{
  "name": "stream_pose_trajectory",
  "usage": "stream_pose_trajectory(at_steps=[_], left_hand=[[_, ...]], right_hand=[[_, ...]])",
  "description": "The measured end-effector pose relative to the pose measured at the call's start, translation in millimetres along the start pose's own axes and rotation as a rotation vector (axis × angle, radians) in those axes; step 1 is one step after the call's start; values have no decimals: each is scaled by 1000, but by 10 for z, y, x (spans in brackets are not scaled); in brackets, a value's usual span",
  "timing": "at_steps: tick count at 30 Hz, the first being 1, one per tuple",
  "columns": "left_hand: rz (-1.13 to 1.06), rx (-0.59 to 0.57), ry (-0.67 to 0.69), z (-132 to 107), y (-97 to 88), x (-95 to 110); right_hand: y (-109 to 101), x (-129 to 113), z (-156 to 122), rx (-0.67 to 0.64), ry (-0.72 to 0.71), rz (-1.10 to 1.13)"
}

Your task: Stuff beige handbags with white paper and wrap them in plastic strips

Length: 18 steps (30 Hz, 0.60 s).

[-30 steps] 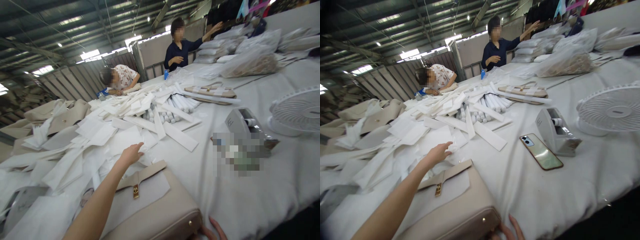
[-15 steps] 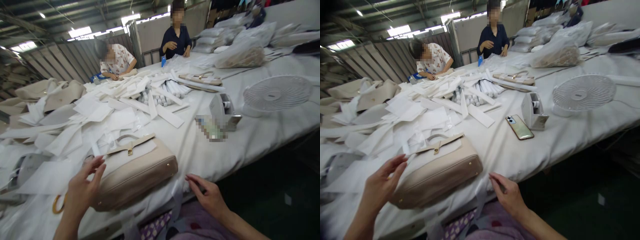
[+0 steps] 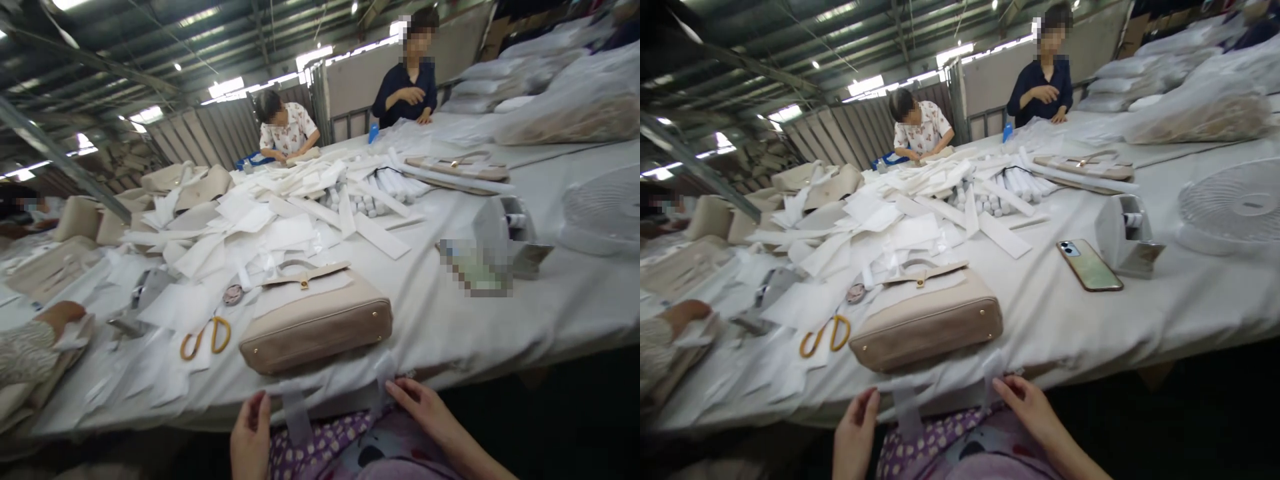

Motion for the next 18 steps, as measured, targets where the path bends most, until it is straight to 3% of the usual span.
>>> stream_pose_trajectory(at_steps=[3, 7, 13, 18], left_hand=[[-76, -32, -21, -29, 245, -129], [-135, -47, -68, -28, 443, -217], [-245, 40, -95, -67, 544, -228], [-346, 16, -134, -93, 609, -252]], right_hand=[[-17, -7, 17, 31, -21, 34], [-91, -22, -33, 105, -35, 66], [-191, -121, -128, 207, -92, -72], [-188, -10, -91, 240, -99, -216]])
Point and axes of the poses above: each hand's wrist, its own z-axis towards the middle knuckle, its own y-axis out of the palm, x = y × z, the point moved 10 cm from there along z, towards the middle knuckle, and after that the axes turned 1 degree about y, right-handed, at the moved point
